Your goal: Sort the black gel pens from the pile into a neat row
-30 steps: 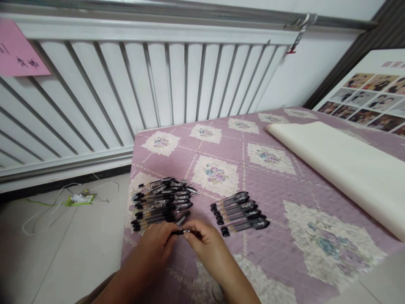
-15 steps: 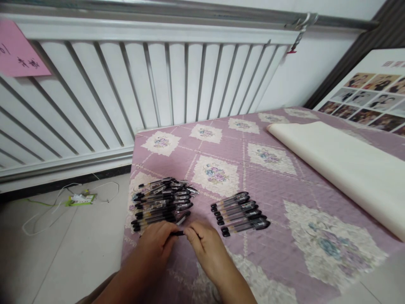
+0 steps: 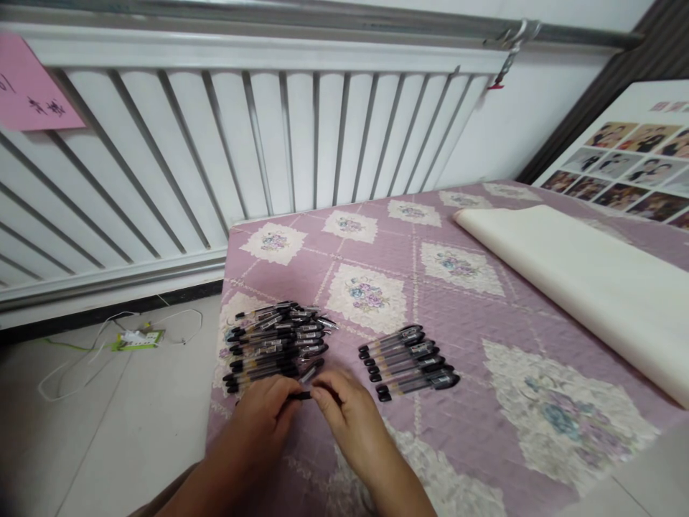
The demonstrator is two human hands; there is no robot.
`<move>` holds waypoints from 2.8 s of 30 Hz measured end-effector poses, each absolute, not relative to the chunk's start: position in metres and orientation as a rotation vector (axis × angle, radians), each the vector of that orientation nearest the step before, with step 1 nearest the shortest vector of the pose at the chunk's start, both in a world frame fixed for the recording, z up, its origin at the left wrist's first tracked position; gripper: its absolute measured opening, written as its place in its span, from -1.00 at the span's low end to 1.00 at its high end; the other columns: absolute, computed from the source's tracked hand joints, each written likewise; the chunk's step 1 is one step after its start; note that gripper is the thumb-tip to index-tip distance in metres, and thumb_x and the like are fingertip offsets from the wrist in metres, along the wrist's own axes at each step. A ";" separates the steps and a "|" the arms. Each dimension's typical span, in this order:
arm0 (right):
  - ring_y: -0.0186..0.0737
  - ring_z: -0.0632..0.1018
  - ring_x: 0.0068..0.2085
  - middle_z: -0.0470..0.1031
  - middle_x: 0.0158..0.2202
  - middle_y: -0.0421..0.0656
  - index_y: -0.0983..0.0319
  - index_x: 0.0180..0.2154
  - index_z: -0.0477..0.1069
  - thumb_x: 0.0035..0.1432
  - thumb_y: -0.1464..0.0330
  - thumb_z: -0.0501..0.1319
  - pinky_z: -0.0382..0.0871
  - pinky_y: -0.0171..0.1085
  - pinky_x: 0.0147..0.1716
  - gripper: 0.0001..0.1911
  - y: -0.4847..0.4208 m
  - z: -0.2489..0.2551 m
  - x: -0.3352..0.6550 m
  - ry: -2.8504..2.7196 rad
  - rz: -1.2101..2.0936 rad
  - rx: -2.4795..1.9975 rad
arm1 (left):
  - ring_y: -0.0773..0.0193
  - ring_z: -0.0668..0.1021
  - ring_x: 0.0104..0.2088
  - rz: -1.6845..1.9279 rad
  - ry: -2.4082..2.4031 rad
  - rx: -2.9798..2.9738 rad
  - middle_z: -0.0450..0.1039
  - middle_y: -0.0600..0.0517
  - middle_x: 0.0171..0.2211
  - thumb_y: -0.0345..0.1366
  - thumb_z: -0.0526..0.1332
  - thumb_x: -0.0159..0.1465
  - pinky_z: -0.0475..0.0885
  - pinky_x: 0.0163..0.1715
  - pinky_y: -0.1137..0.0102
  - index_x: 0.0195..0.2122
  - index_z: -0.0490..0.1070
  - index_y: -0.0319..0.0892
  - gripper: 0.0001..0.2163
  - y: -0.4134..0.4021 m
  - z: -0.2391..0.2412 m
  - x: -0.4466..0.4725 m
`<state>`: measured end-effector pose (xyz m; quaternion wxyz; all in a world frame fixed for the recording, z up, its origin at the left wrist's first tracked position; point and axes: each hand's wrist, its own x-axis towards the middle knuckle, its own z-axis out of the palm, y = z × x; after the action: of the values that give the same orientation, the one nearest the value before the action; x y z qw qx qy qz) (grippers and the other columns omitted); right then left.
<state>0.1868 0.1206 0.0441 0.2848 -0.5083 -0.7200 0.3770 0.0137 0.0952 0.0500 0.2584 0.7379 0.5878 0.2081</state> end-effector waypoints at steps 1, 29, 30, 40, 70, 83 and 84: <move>-0.23 0.49 -0.27 0.49 -0.32 -0.21 0.16 -0.26 0.42 0.22 0.33 0.14 0.31 -0.29 -0.26 -0.89 0.120 0.044 0.187 -1.920 1.018 -1.365 | 0.12 0.48 -0.17 0.566 1.597 1.998 0.48 0.02 -0.22 -0.50 0.12 0.25 0.34 -0.13 0.21 -0.17 0.43 -0.13 -0.80 0.095 0.050 0.014; -0.22 0.49 -0.27 0.50 -0.32 -0.20 0.17 -0.28 0.41 0.26 0.30 0.10 0.32 -0.29 -0.28 -0.85 0.119 0.051 0.184 -1.957 0.972 -1.341 | 0.14 0.48 -0.18 0.597 1.572 2.013 0.49 0.03 -0.22 -0.48 0.10 0.26 0.36 -0.13 0.23 -0.18 0.43 -0.11 -0.80 0.095 0.048 0.012; -0.22 0.49 -0.27 0.50 -0.32 -0.20 0.17 -0.26 0.41 0.24 0.30 0.12 0.32 -0.29 -0.27 -0.88 0.119 0.051 0.184 -1.959 0.977 -1.346 | 0.14 0.48 -0.18 0.606 1.573 2.014 0.49 0.02 -0.22 -0.48 0.09 0.26 0.36 -0.13 0.23 -0.18 0.43 -0.11 -0.80 0.094 0.048 0.012; -0.26 0.44 -0.42 0.39 -0.52 -0.24 0.18 -0.53 0.25 0.29 0.28 0.05 0.27 -0.31 -0.41 -0.68 0.119 0.047 0.180 -2.094 0.818 -1.351 | 0.15 0.50 -0.20 0.553 1.562 2.043 0.49 0.02 -0.24 -0.47 0.07 0.27 0.38 -0.16 0.25 -0.19 0.42 -0.11 -0.81 0.093 0.049 0.011; -0.05 0.46 -0.16 0.48 -0.24 -0.09 0.18 -0.27 0.46 0.09 0.50 0.24 0.39 -0.12 -0.17 -0.86 0.124 0.040 0.175 -2.298 0.407 -1.430 | 0.20 0.52 -0.16 0.795 1.529 1.994 0.49 -0.02 -0.18 -0.38 0.01 0.31 0.42 -0.13 0.29 -0.07 0.41 -0.11 -0.75 0.100 0.044 -0.004; -0.18 0.54 -0.27 0.57 -0.30 -0.17 0.17 -0.24 0.47 0.13 0.24 0.16 0.41 -0.28 -0.27 -0.79 0.125 0.044 0.206 -1.582 0.999 -1.428 | 0.22 0.50 -0.17 0.776 1.488 1.935 0.47 0.02 -0.19 -0.39 0.04 0.31 0.39 -0.15 0.34 -0.09 0.43 -0.07 -0.76 0.099 0.047 0.008; -0.19 0.54 -0.29 0.56 -0.32 -0.18 0.17 -0.25 0.47 0.11 0.23 0.17 0.41 -0.29 -0.29 -0.79 0.125 0.045 0.207 -1.532 1.041 -1.428 | 0.21 0.50 -0.17 0.764 1.488 1.934 0.47 0.02 -0.19 -0.40 0.05 0.31 0.39 -0.14 0.33 -0.08 0.43 -0.07 -0.76 0.099 0.048 0.009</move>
<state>0.2068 0.1248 0.0448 0.3906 -0.5620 -0.6031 0.4097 0.0086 0.0987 0.0478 0.2881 0.7243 0.5573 0.2860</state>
